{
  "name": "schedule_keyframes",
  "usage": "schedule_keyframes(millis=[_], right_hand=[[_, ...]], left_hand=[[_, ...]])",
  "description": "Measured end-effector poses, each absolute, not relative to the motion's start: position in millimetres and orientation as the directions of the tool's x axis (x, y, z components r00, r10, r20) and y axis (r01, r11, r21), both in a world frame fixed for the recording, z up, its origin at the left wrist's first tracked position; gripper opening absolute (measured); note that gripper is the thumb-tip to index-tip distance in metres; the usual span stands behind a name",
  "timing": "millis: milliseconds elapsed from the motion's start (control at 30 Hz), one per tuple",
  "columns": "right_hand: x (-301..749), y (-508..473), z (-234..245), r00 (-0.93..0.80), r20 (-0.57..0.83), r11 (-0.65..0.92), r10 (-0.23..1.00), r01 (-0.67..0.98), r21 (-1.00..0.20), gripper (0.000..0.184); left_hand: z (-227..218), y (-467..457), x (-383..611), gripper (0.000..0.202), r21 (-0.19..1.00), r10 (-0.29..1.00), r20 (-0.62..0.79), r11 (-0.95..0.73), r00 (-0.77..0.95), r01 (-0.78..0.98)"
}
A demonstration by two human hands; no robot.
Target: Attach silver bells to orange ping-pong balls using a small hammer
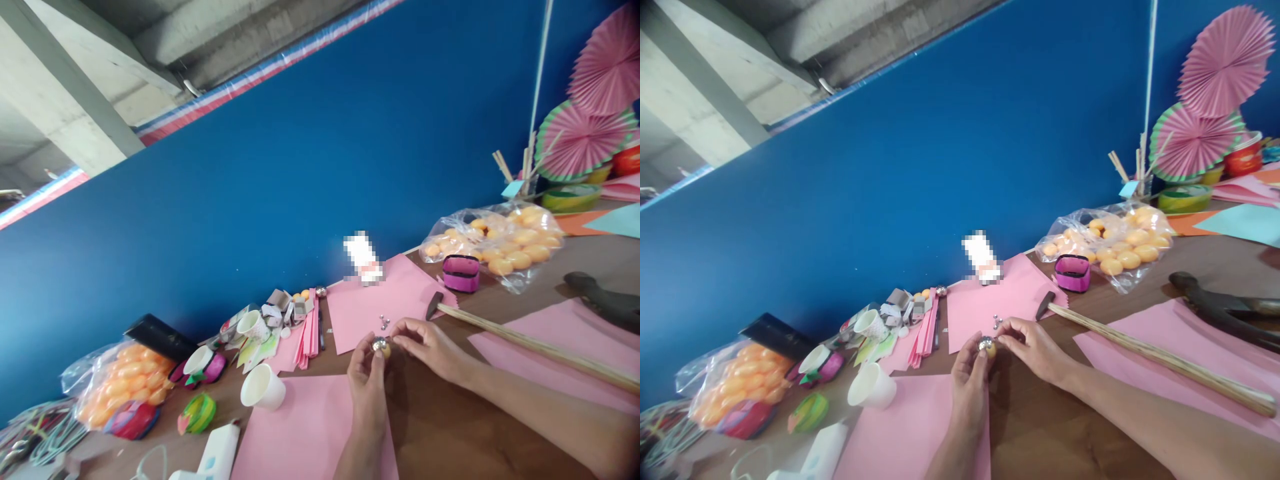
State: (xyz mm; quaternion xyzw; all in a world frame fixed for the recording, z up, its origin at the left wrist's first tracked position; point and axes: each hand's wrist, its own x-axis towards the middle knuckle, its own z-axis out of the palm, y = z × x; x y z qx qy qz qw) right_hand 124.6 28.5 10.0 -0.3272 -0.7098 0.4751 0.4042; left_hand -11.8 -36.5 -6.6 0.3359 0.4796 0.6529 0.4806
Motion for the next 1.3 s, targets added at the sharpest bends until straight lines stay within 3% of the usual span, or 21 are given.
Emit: schedule_keyframes(millis=[700, 1300], right_hand=[[123.9, 28.4, 5.9, -0.453, 0.285, 0.360, 0.845, 0.087, -0.929, 0.011], [123.3, 26.2, 11.0, -0.465, 0.278, 0.350, 0.840, 0.074, -0.934, 0.011]], left_hand=[[-8.0, -35.4, -13.3, 0.043, 0.966, 0.949, 0.008, -0.088, -0.314, -0.242], [-0.5, -38.2, -11.5, 0.049, 0.951, 0.960, -0.030, -0.058, -0.278, -0.302]])
